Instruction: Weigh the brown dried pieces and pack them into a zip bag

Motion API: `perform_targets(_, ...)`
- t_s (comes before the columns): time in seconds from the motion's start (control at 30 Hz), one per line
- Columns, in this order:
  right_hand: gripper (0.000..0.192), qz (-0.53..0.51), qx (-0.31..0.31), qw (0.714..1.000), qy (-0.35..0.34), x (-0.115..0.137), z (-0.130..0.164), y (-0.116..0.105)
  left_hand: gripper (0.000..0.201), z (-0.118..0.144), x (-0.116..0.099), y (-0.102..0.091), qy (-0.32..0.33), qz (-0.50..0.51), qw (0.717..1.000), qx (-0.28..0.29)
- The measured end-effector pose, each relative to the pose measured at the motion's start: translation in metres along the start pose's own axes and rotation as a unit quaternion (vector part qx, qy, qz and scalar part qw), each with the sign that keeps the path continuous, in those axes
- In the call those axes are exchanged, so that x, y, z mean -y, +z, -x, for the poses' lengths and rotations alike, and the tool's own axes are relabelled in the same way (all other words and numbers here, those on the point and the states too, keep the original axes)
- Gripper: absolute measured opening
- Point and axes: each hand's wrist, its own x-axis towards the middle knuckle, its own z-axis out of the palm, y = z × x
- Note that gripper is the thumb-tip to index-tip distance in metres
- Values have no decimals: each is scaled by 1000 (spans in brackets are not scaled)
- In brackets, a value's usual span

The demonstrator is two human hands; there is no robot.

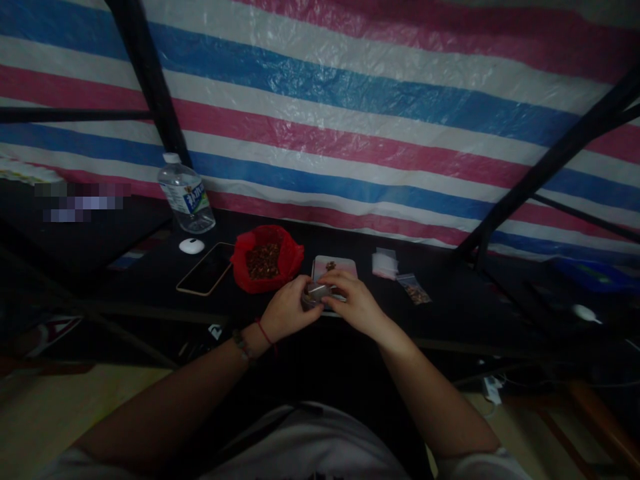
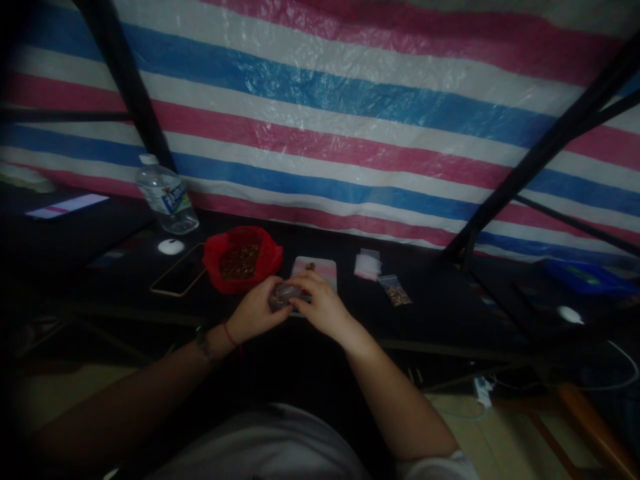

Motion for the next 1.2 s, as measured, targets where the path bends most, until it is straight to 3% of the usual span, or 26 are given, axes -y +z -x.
perform_targets(0.37, 32, -55, -46, 997, 23, -5, 1, 4, 40, 0, -1, 1, -9, 96, 995, -36)
perform_targets(0.47, 43, -32, -38, 998, 27, -4, 2, 4, 40, 0, 1, -1, -7, 111, 993, -45)
perform_targets(0.6, 52, 46, -6, 999, 23, -13, -2, -11, 44, -2, 7, -6, 20, 127, 991, -24)
perform_targets(0.67, 46, 76, -33, 995, 56, -29, -4, -27, 43, -5, 10, -8, 11, 168, 984, -55)
perform_targets(0.73, 41, 133, -93, 980, 117, -53, -4, -46, 38, -8, 13, -10, -29, 216, 965, -146)
perform_targets(0.8, 35, 236, -114, 946, 193, -80, 0, -63, 40, -10, 14, -12, -50, 241, 943, -225)
perform_targets(0.9, 36, 322, -98, 897, 287, -111, 9, -77, 50, -12, 15, -13, -28, 237, 941, -242)
perform_targets(0.97, 38, 336, -59, 886, 314, -122, 14, -79, 49, -12, 18, -11, -34, 227, 945, -233)
perform_targets(1.03, 46, 356, -33, 884, 302, -121, 16, -77, 48, -12, 22, -8, -42, 218, 951, -217)
perform_targets(1.1, 55, 378, -46, 890, 250, -113, 13, -75, 51, -13, 26, -4, -36, 216, 955, -201)
perform_targets(1.2, 53, 337, -59, 931, 129, -93, -3, -68, 54, -13, 31, -2, -32, 193, 965, -174)
